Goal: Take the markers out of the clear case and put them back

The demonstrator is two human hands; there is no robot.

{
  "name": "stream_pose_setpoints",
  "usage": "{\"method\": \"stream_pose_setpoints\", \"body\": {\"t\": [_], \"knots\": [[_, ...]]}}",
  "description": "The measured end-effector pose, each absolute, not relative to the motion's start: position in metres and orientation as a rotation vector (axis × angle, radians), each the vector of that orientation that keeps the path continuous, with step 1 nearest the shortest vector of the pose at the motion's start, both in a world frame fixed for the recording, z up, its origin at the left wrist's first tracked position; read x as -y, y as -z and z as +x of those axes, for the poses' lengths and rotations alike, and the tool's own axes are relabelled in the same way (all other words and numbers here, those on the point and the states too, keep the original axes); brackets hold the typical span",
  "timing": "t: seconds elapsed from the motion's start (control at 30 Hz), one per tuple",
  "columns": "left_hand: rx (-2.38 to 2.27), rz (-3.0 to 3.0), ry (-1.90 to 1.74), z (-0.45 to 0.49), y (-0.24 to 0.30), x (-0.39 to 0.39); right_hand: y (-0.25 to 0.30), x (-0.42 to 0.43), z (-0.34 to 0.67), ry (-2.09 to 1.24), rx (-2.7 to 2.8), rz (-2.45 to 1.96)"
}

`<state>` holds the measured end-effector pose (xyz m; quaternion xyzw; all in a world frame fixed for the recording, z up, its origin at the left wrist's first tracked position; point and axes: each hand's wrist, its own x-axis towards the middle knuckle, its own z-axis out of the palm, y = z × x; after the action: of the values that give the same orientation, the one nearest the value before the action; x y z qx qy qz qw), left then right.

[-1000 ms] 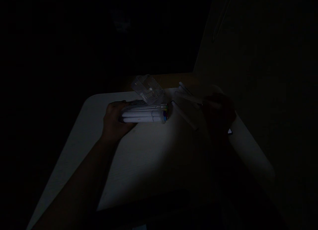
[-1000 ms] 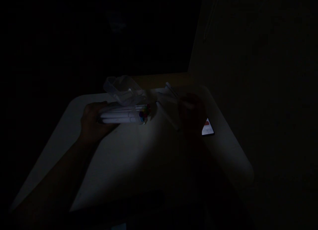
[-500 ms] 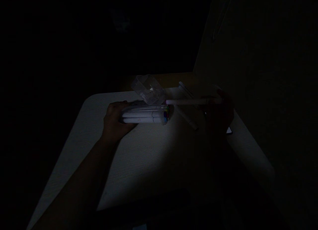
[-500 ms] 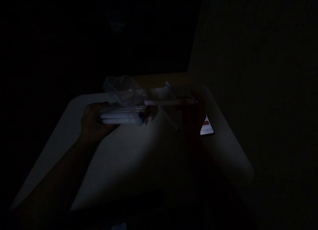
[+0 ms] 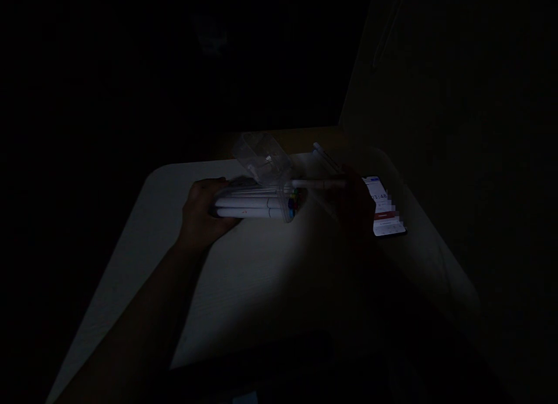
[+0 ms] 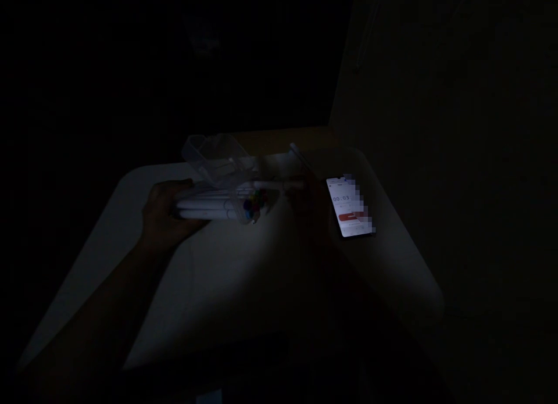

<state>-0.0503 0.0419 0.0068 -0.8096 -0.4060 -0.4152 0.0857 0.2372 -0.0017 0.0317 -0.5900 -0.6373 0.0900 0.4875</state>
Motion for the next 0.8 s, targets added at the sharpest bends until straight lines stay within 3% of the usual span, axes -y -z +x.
{"method": "stream_pose_setpoints", "body": {"t": [0.47, 0.8], "knots": [[1.291, -2.381, 1.199, -0.0525, -0.0028, -0.0448, -0.0248, 0.0082, 0.2311, -0.319, 1.627, -1.261], [1.354, -2.376, 1.182, -0.0516, -0.0027, -0.0434, -0.0276, 0.0073, 0.2356, -0.234, 1.727, -1.418]]}}
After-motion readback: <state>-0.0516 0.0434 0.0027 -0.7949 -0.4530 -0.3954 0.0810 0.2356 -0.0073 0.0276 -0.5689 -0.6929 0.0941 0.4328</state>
